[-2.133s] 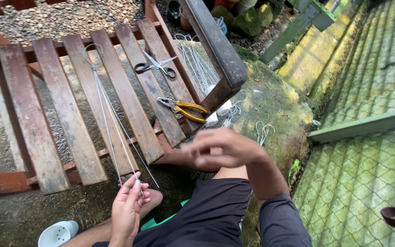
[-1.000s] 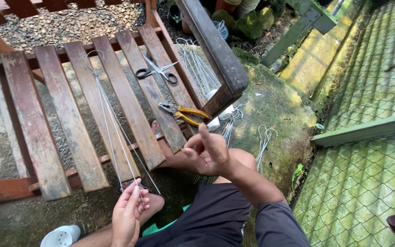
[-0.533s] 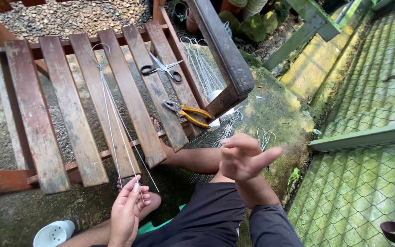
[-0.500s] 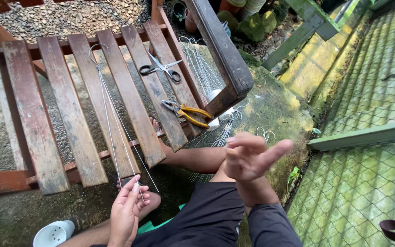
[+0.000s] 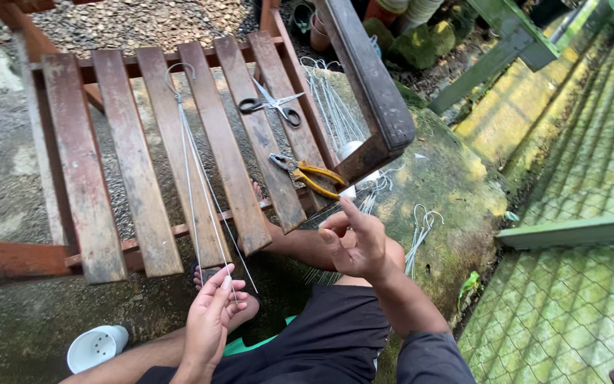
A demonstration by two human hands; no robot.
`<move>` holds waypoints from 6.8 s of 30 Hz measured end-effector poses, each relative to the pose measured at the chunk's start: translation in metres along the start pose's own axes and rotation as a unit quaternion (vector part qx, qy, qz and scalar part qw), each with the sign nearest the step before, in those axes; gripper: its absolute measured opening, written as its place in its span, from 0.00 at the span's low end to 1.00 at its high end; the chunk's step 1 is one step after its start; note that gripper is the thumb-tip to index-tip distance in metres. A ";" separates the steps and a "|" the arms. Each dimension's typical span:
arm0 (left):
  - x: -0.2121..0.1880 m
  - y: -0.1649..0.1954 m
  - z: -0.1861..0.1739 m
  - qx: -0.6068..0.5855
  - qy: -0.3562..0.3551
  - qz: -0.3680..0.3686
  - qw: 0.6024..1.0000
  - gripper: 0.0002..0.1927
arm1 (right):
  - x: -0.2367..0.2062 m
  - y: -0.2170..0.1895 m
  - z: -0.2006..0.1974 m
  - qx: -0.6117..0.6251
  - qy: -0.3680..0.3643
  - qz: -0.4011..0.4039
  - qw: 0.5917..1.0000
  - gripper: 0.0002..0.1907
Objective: The person bends metal wire into hooks using pliers, then threads the wire through holes in a white plastic cup to form a hanging support. The person repeatedly bends and adjusts the wire ends to secure the cup.
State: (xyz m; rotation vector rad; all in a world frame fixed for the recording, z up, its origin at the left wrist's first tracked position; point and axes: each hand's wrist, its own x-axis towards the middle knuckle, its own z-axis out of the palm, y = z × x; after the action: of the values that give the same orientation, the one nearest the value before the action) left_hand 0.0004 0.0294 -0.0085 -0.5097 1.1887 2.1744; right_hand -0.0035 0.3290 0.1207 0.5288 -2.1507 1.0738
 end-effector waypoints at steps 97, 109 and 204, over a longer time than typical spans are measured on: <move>0.006 0.084 0.012 0.236 -0.099 -0.055 0.965 0.22 | -0.024 0.065 0.078 0.309 -0.599 0.239 0.699 0.14; 0.007 0.084 0.012 0.260 -0.102 -0.041 0.960 0.22 | -0.024 0.063 0.078 0.291 -0.595 0.223 0.715 0.16; 0.010 0.085 0.015 0.259 -0.091 -0.068 0.959 0.22 | -0.022 0.065 0.076 0.290 -0.594 0.260 0.704 0.11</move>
State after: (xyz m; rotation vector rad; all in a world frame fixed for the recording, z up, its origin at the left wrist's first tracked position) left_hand -0.0641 0.0095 0.0465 -0.1532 1.4977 1.6605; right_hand -0.0573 0.3060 0.0362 1.1910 -3.1406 2.1863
